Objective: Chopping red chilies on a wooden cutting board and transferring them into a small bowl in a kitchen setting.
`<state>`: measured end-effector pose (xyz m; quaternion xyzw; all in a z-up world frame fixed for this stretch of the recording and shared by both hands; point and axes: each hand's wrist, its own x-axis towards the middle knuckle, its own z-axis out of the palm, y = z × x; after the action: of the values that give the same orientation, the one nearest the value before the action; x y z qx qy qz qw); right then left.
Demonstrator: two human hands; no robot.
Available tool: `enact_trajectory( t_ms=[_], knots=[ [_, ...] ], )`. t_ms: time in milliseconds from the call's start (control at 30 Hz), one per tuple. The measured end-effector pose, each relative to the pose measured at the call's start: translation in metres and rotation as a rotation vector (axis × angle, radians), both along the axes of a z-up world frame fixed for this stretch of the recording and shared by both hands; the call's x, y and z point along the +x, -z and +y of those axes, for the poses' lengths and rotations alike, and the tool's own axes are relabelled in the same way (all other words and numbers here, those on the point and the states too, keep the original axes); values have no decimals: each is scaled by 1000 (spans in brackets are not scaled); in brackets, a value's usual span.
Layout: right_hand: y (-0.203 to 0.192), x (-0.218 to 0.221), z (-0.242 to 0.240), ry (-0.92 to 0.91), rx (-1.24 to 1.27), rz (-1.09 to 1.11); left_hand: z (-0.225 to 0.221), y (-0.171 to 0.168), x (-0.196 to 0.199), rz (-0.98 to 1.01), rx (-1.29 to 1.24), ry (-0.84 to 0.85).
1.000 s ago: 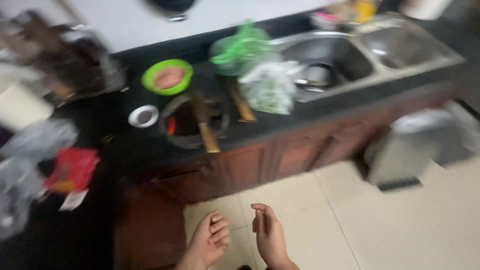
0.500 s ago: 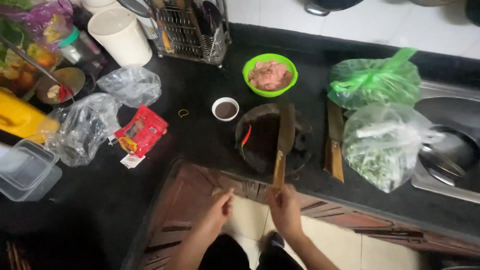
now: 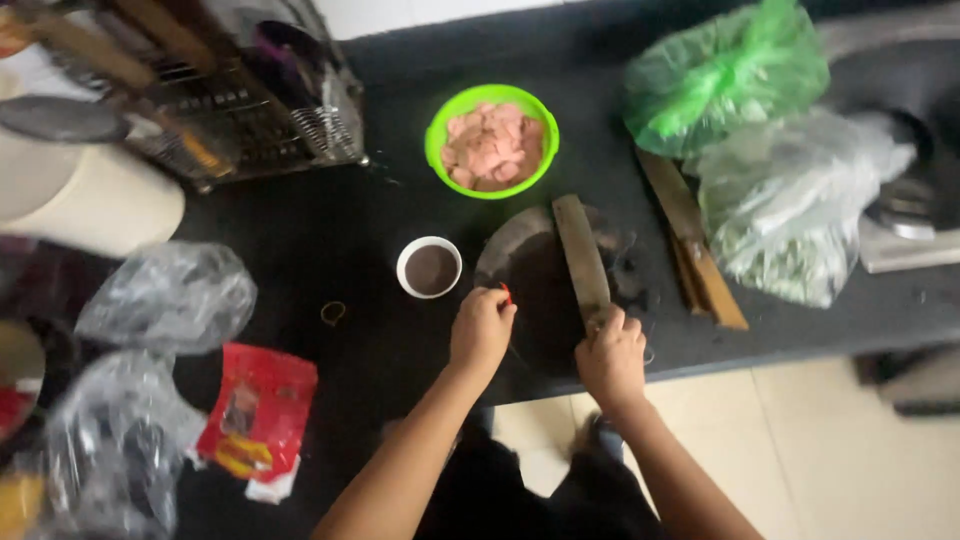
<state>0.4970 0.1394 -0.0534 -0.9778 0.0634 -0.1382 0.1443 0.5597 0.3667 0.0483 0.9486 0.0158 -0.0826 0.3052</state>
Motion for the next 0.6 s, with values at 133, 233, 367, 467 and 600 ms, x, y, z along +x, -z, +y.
enact_trajectory(
  t_ms=[133,233,367,467,600],
  knots=[
    [-26,-11,37,258,281,293,9,-11,13,84,-40,158],
    [-78,-24,70,416,398,226,10,-22,13,87,-42,283],
    [-131,-33,109,379,393,267,6,-38,10,126,-59,335],
    [-124,-36,121,298,277,369,2,-27,11,136,-61,348],
    [-103,-30,127,237,126,540,2,-28,9,59,-9,404]
  ],
)
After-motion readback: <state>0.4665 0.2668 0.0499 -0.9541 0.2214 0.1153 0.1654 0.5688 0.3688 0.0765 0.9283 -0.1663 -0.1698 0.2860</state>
